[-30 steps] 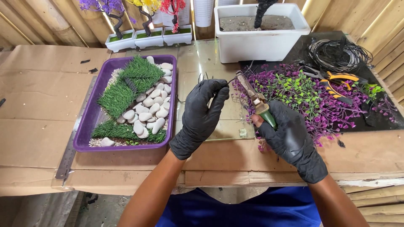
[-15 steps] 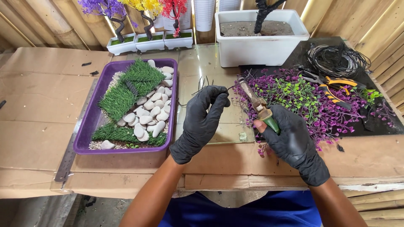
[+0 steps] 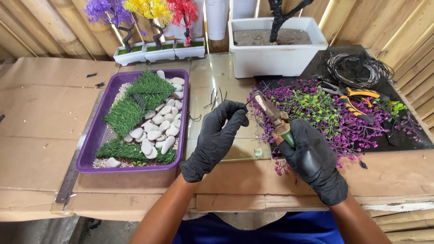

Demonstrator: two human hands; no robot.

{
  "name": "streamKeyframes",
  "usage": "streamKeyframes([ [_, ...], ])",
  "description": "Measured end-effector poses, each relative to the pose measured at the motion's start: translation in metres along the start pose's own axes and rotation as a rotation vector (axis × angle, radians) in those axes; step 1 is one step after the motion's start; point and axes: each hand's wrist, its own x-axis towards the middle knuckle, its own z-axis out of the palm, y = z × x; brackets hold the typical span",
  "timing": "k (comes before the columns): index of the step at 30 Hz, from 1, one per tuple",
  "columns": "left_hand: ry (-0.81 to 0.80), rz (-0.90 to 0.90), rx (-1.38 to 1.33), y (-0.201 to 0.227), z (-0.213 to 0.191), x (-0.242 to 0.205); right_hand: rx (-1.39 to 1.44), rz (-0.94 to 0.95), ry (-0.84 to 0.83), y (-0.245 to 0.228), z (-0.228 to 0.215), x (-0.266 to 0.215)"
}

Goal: The person uses pliers to bend a thin black wire into a curved shape. They hold the wire with one hand and manipulate it with the pliers in the other, repeatedly bending and adjusting the wire over the course of the video.

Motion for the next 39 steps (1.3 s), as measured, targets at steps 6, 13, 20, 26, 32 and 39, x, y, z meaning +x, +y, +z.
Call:
streamKeyframes([
  [6, 0.000, -0.033, 0.028, 0.006, -0.003, 0.000, 0.112, 0.038, 0.078, 0.001, 0.003, 0.001],
  [13, -0.038, -0.069, -0.063, 0.011, 0.000, -0.003, 0.149, 0.034, 0.053, 0.013, 0.007, -0.005],
  [20, -0.027, -0.009, 0.020, 0.001, 0.004, -0.002, 0.058, 0.122, -0.023, 0.005, 0.002, -0.002],
  [26, 0.020, 0.042, 0.134, -0.008, 0.008, 0.000, 0.117, 0.139, 0.007, 0.003, 0.002, -0.008],
  [32, -0.035, 0.002, 0.082, -0.006, 0.005, -0.005, 0.136, 0.108, -0.016, 0.032, 0.007, -0.023],
  [39, -0.068, -0.046, -0.002, -0.001, 0.007, -0.006, 0.146, 0.066, 0.053, 0.041, 0.018, -0.030],
])
